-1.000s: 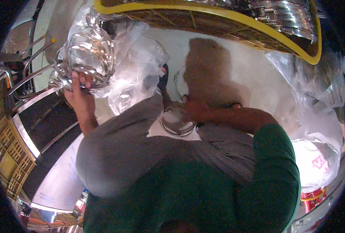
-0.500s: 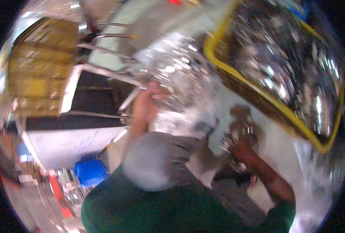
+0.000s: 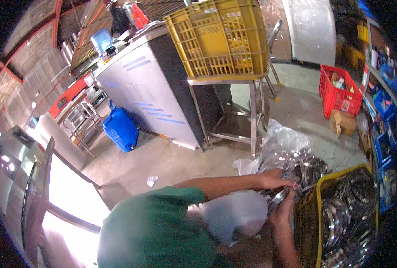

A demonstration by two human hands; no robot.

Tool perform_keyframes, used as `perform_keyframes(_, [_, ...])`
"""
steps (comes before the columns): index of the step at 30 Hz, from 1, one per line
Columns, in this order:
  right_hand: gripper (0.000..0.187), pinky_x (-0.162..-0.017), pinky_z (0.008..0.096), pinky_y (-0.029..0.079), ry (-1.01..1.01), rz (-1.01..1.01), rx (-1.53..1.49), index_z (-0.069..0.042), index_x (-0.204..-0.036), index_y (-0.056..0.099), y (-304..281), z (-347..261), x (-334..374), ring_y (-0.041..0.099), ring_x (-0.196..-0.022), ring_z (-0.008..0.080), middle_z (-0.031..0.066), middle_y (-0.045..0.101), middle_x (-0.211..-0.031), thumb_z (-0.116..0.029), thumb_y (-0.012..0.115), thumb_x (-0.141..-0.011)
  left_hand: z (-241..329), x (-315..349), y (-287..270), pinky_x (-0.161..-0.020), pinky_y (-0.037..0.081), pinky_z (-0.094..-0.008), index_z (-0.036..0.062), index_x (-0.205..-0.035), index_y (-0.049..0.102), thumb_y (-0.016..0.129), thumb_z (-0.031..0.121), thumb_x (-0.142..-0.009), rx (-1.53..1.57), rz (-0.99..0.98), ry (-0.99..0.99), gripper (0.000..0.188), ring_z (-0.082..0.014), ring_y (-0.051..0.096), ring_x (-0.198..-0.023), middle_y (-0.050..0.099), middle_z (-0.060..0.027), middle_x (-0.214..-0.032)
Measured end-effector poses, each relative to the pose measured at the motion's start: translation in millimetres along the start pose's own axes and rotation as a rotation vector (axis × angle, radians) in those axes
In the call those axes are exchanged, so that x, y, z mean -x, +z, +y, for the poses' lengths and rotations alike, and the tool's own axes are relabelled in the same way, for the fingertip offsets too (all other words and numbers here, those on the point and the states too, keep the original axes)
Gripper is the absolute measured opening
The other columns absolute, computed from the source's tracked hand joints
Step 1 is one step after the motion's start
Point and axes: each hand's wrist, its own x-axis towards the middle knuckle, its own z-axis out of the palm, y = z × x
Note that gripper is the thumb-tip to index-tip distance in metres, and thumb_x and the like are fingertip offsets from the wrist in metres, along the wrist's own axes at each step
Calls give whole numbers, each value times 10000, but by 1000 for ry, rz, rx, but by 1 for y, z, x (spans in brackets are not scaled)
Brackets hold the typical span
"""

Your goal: The person sits on the floor and sorts coiled metal rings from a plastic bag into a yellow basket. They repeatedly pick up bundles of rings, separate them, and place them into the basket, occasionally adjusting the pile.

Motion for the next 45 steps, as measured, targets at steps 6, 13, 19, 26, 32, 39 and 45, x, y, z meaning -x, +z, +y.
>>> perform_keyframes(6, [887,-1126,505,366,-83,-101,118,-88,-1560,310,13,-6,1,401,-1402,321,151,410,-1532,-751,345,-971,-7,8,18,-1139,374,-399,28,-1462,481,702,654,-848,106,137,57,904,-319,508,-1333,555,-195,-1424])
perform_keyframes(13, [710,-998,526,460,-282,-112,1037,-3,-1259,600,4,-9,-12,611,-1104,399,256,612,-1214,-625,390,-989,-35,1,8,-935,524,-344,3,-1246,643,628,215,-984,459,-214,9,337,-217,661,-1048,690,-133,-1178])
perform_keyframes(19, [655,-950,516,485,-421,-22,1597,54,-1142,665,7,-52,46,598,-1139,446,302,637,-1195,-557,560,-928,12,6,-6,-868,510,-314,-8,-1353,562,726,217,-886,-306,-237,130,544,-190,633,-1038,660,-136,-1204])
perform_keyframes(26, [617,-928,495,513,-753,-489,1381,22,-1294,555,1,-138,154,628,-1087,417,250,621,-1193,-431,701,-901,121,40,-29,-501,415,-276,18,-1009,609,801,151,-826,-165,-219,91,296,-95,543,-602,599,-16,-730])
perform_keyframes(32, [514,-872,474,515,-1596,207,1186,-31,-1213,592,8,-213,196,638,-948,417,221,641,-1043,-416,704,-891,226,68,-47,-670,552,-297,-26,-1264,544,938,220,-657,-242,-197,329,764,-160,665,-849,688,-118,-1073])
perform_keyframes(39, [688,-1135,389,372,-866,-274,993,-64,-1511,401,-41,-257,137,510,-1317,260,169,518,-1448,-543,463,-1022,290,37,9,-497,474,-258,-23,-997,656,825,144,-734,-474,-768,281,354,-100,583,-510,645,-34,-700])
perform_keyframes(45, [1251,-1170,417,306,-718,14,508,-31,-1604,177,-66,-206,232,400,-1400,284,184,354,-1569,-786,676,-741,282,-17,62,-426,337,-218,6,-904,655,672,228,-808,-88,-782,463,243,-59,469,-453,555,4,-619])
